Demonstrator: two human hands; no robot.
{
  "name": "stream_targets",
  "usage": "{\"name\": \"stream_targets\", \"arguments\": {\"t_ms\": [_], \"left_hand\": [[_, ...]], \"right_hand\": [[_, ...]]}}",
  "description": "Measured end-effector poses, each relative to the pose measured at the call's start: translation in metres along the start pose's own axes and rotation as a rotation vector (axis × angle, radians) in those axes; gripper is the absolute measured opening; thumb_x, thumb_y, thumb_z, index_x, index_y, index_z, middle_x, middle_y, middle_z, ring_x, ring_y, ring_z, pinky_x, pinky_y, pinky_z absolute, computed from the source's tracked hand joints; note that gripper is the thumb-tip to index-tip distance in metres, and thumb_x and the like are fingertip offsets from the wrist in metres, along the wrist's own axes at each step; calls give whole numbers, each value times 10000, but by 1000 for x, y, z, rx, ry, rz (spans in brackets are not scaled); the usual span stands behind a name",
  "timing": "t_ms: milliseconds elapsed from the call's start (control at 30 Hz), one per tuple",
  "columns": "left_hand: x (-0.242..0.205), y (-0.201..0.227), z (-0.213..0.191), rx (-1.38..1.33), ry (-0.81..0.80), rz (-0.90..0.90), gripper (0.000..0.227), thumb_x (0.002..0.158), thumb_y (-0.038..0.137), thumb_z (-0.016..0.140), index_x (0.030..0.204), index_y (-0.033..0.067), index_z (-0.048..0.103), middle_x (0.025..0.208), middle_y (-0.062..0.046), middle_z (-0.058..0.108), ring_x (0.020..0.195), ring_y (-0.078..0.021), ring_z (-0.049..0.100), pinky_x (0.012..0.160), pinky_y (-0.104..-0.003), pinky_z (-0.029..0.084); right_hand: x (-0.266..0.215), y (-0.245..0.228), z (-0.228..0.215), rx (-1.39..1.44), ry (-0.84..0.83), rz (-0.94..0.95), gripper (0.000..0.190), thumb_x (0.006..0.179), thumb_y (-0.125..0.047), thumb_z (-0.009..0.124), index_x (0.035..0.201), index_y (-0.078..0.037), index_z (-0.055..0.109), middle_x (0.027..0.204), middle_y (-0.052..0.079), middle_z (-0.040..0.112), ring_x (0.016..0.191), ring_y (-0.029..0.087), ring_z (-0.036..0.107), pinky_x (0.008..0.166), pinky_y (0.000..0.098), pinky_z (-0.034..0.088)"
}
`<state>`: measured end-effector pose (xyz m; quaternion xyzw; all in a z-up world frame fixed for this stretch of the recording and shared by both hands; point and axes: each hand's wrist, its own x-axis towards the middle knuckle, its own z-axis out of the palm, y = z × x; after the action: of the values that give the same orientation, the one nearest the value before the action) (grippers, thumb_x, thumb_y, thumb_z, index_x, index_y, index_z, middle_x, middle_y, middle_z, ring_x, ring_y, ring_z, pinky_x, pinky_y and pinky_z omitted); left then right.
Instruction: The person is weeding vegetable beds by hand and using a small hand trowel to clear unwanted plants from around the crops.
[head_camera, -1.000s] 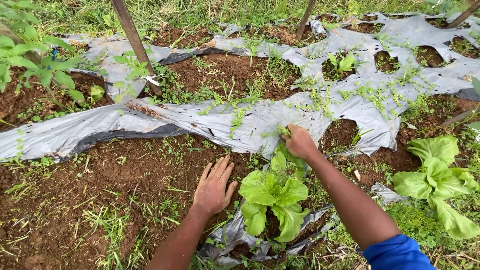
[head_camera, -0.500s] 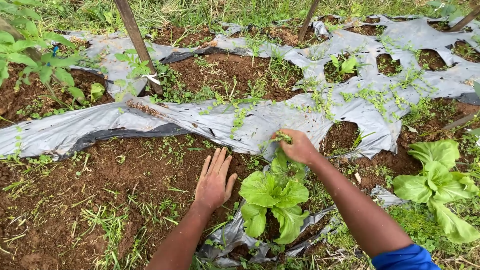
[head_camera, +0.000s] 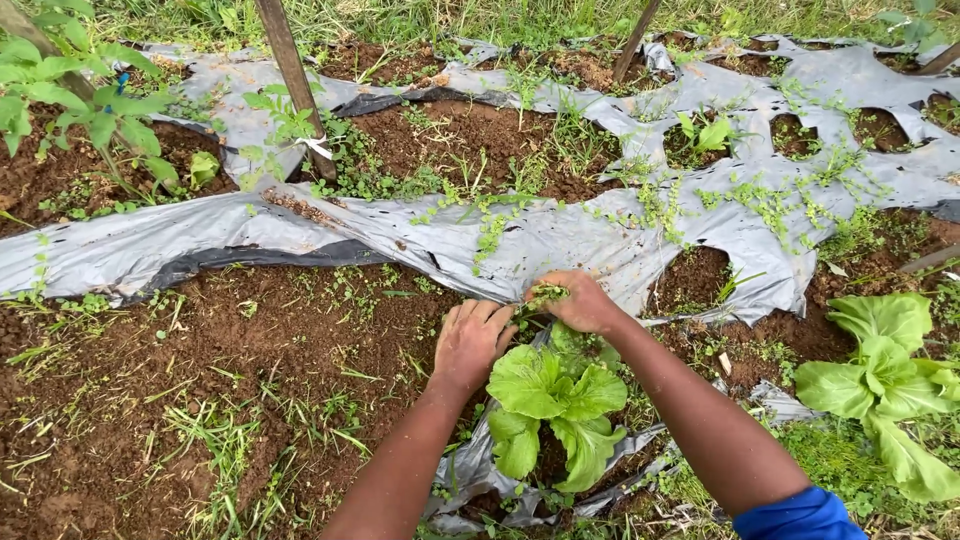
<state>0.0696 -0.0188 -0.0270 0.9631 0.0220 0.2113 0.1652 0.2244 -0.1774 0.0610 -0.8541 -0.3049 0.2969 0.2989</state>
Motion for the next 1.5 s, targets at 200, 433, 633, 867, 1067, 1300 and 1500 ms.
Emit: {"name": "stream_targets", "arguments": {"t_ms": [200, 433, 633, 867, 1067, 1300, 1500], "left_hand": [[2, 3, 10, -48, -93, -113, 348, 1029, 472, 520, 1167, 199, 688, 1081, -70, 714, 1077, -241, 649, 951, -408, 476], [5, -1, 2, -13, 167, 45, 111, 920, 297, 675, 902, 213, 745, 865, 2, 688, 868, -206, 674, 858, -367, 523], [-2, -17, 7, -100, 212, 71, 223, 956, 310, 641, 783, 172, 614, 715, -22, 615, 757, -231, 679, 817, -375, 525], [-11, -35, -25, -49, 318, -56, 247, 1013, 307, 626, 835, 148, 690, 764, -12, 659, 766, -213, 695, 780, -353, 546], [4, -55, -56, -2, 470, -540, 170, 1060, 216, 593, 964, 102, 675, 975, -41, 626, 981, -242, 623, 899, -399, 491], [30, -45, -63, -132, 258, -981, 596, 1060, 407, 512, 1497, 38, 342, 1684, -252, -1, 1568, -464, 21, 1261, -571, 63], [40, -46, -64, 24, 15, -966, 786, 1054, 585, 367, 1576, 19, 210, 1693, -295, -33, 1574, -458, -86, 1266, -543, -76]], "right_hand": [[-21, -17, -6, -10, -45, -68, 422, 918, 13, 590, 1294, -147, 697, 1356, 145, 640, 1297, 339, 559, 1123, 492, 414], [-33, -53, -13, 25, 58, -108, 314, 915, -33, 590, 1211, -31, 694, 1279, 238, 661, 1281, 426, 556, 1116, 554, 396], [-17, -30, -8, -29, 88, -113, 289, 903, -120, 629, 1177, -102, 719, 1210, 188, 707, 1227, 402, 605, 1074, 512, 460], [-16, -26, 5, -85, 202, -44, 314, 905, -181, 641, 1209, -174, 722, 1204, 127, 716, 1207, 339, 626, 1044, 464, 496], [10, -55, -17, -211, 358, -32, 407, 915, -180, 661, 1316, -247, 637, 1211, 143, 664, 1193, 344, 624, 1064, 514, 471], [67, -80, -28, -445, 231, -88, 429, 938, -319, 683, 1359, -275, 613, 1286, 202, 585, 1299, 391, 539, 1169, 636, 264], [107, -53, -18, -315, 187, -107, 419, 876, -48, 689, 1253, -228, 654, 1270, 218, 559, 1247, 420, 572, 1102, 591, 412]]}}
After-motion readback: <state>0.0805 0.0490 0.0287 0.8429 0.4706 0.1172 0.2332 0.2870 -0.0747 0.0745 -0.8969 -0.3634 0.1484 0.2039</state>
